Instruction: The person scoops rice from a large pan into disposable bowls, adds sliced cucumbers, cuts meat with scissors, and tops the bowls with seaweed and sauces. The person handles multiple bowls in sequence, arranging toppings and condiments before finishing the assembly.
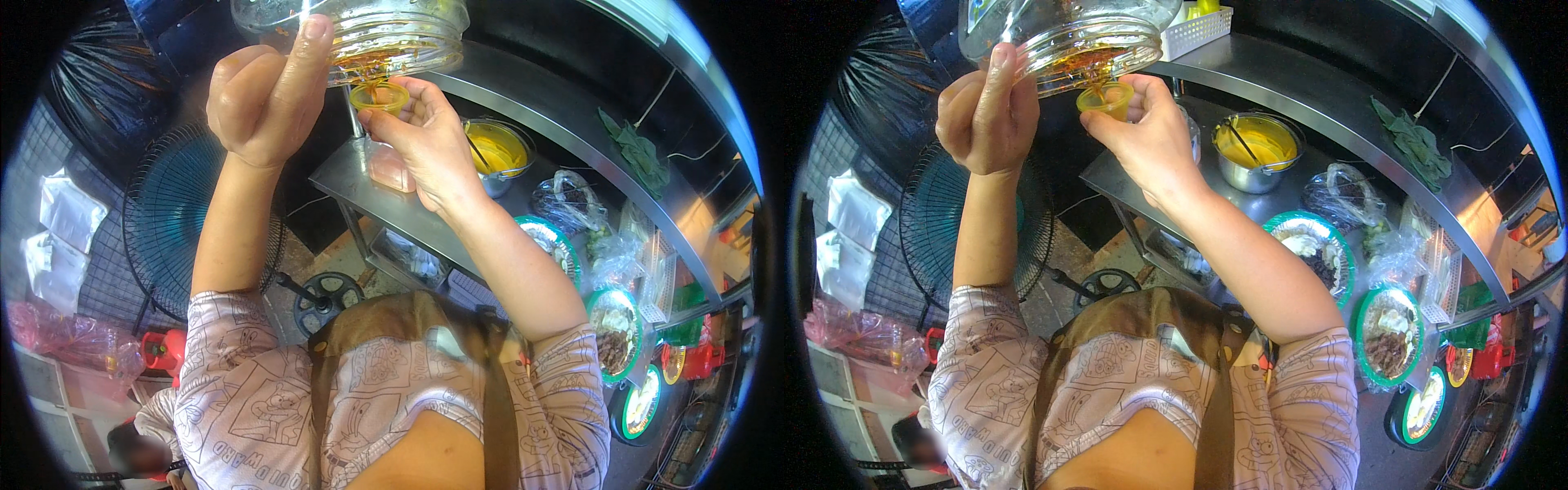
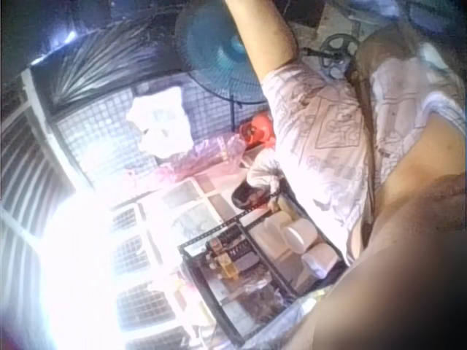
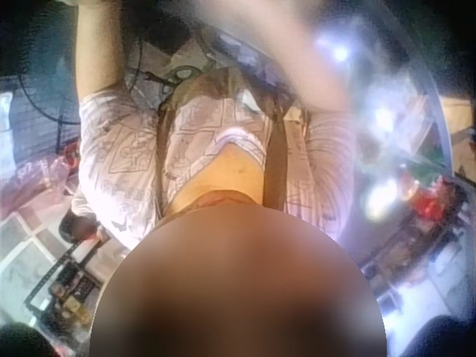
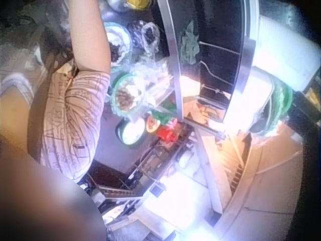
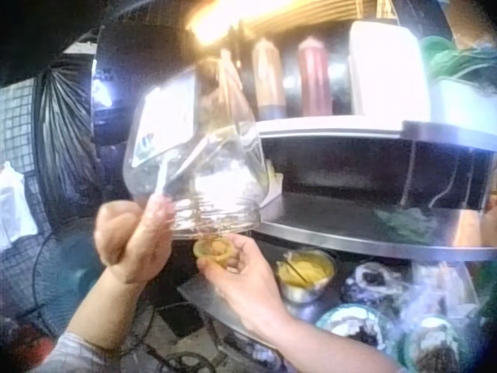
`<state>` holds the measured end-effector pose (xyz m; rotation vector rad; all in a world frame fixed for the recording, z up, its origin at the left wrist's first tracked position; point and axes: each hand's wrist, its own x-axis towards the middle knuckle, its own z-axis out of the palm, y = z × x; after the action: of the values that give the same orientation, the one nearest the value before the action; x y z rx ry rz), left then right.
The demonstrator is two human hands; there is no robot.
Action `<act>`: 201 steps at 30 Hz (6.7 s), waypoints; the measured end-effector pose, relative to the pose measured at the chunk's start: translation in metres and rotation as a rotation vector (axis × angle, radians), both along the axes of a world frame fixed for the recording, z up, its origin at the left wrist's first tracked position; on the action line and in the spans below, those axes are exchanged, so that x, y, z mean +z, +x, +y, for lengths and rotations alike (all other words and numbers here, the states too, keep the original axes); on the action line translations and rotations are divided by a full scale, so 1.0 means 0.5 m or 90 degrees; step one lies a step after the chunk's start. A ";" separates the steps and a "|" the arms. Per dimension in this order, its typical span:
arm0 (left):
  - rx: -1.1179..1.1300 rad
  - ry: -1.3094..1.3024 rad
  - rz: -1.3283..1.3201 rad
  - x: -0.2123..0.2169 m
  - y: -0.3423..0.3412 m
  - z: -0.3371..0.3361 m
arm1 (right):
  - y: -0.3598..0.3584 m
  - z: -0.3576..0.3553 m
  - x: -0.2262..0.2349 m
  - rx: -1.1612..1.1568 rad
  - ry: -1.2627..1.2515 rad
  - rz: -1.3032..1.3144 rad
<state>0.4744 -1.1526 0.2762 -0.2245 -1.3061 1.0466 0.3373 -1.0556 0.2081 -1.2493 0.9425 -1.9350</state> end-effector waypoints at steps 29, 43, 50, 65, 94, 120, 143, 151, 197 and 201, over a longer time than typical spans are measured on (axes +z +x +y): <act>0.165 0.983 0.126 -0.292 -0.006 -0.334 | -0.017 -0.197 -0.245 0.012 0.050 -0.004; 0.243 1.130 0.000 -0.453 -0.063 -0.513 | -0.188 0.130 -0.324 -0.251 0.025 0.004; -0.396 1.104 -0.772 -0.271 -0.328 0.031 | -0.229 0.313 -0.358 -0.475 0.033 0.045; -0.322 0.592 -1.203 -0.342 -0.614 0.634 | -0.276 0.693 -0.449 -0.938 0.150 0.138; -0.107 0.608 -1.195 -0.594 -1.052 0.761 | -0.291 0.881 -0.564 -0.941 0.164 -0.198; 0.387 0.874 -1.051 -0.457 -0.428 -0.491 | -0.240 0.212 -0.332 -0.377 0.276 0.092; 0.062 1.126 -0.555 -0.318 -0.153 -0.376 | -0.256 -0.277 -0.318 -0.344 0.282 0.287; 0.099 0.984 -0.443 -0.241 -0.116 -0.260 | -0.243 -0.324 -0.302 -0.391 0.240 0.273; -0.177 0.894 -1.008 -0.564 -0.739 0.212 | -0.340 0.517 -0.486 -0.899 0.273 0.310; -0.111 0.862 -0.989 -0.592 -0.774 0.238 | -0.258 0.653 -0.621 -0.830 0.390 -0.132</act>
<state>0.0875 -1.0334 -0.0200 -0.0541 -2.9672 -0.6078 0.2084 -0.7293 -0.1025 0.0577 2.3322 -2.1988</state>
